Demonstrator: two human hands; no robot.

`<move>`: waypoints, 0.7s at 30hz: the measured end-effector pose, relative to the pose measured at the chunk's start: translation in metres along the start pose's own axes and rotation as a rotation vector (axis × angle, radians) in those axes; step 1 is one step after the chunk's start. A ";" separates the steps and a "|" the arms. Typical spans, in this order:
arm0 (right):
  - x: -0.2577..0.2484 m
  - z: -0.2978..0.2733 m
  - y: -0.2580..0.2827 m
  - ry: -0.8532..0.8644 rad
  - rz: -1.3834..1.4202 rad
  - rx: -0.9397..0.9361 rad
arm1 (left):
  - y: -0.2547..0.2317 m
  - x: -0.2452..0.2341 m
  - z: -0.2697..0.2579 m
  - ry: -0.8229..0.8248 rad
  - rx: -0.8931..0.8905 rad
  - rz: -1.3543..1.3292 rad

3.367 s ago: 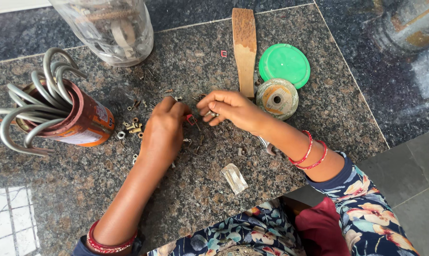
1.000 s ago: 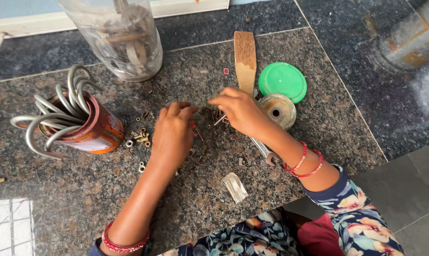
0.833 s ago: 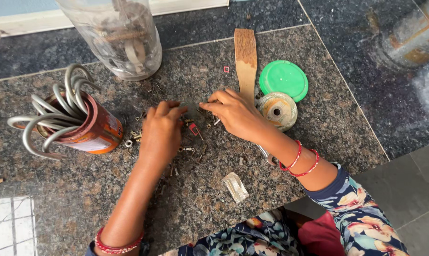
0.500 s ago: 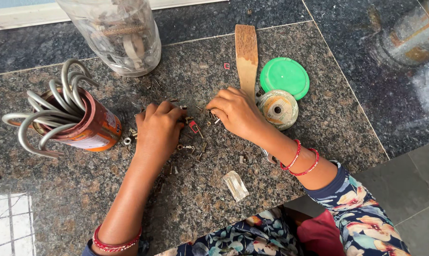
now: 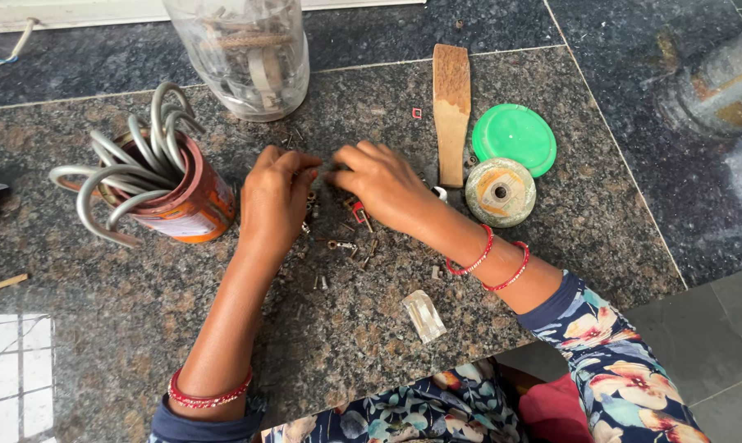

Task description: The person sits on a tiled floor and assembles small metal hardware components by hand. They pick up screws, nuts, and washers, thread them together, and place the assembled units into a clear plastic jar. A wrench and other tools are visible on the floor nearby.

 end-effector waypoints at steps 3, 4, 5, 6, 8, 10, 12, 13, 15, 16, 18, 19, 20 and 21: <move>0.003 -0.002 -0.010 0.051 -0.033 0.081 | 0.000 0.004 -0.001 0.037 0.033 0.002; 0.002 -0.004 -0.013 0.059 -0.045 0.110 | 0.000 0.007 -0.002 0.060 0.046 0.001; -0.002 -0.007 -0.015 0.018 -0.007 0.097 | 0.000 0.010 -0.003 0.084 0.061 0.001; -0.008 -0.011 -0.018 -0.023 0.032 0.085 | 0.000 0.014 -0.003 0.107 0.076 0.001; -0.019 -0.019 -0.026 -0.036 0.169 0.169 | -0.004 0.021 -0.006 0.075 0.288 0.019; -0.030 -0.027 -0.037 0.025 0.368 0.362 | -0.007 0.030 -0.009 0.091 0.368 0.061; -0.044 -0.034 -0.044 0.007 0.344 0.285 | -0.011 0.041 -0.012 0.161 0.321 0.129; -0.050 -0.038 -0.047 -0.003 0.331 0.250 | -0.012 0.043 -0.013 0.178 0.329 0.174; -0.058 -0.043 -0.050 0.073 0.323 0.248 | -0.013 0.045 -0.014 0.211 0.346 0.264; -0.061 -0.046 -0.050 0.111 0.319 0.246 | -0.013 0.045 -0.015 0.225 0.322 0.262; -0.061 -0.047 -0.043 0.123 0.334 0.210 | -0.013 0.044 -0.016 0.251 0.273 0.256; -0.059 -0.046 -0.037 0.129 0.343 0.191 | -0.013 0.043 -0.015 0.244 0.268 0.224; -0.055 -0.046 -0.032 0.190 0.348 0.219 | -0.013 0.042 -0.015 0.238 0.263 0.191; -0.050 -0.044 -0.026 0.250 0.353 0.245 | -0.012 0.041 -0.014 0.230 0.257 0.161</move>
Point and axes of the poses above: each hand's wrist, its own z-axis towards the middle knuckle, its own x-axis out of the palm, y = z × x, the point moved 2 cm from there along z, towards the middle knuckle, and after that the axes turned 8 degrees about y, right-handed, at the moved point
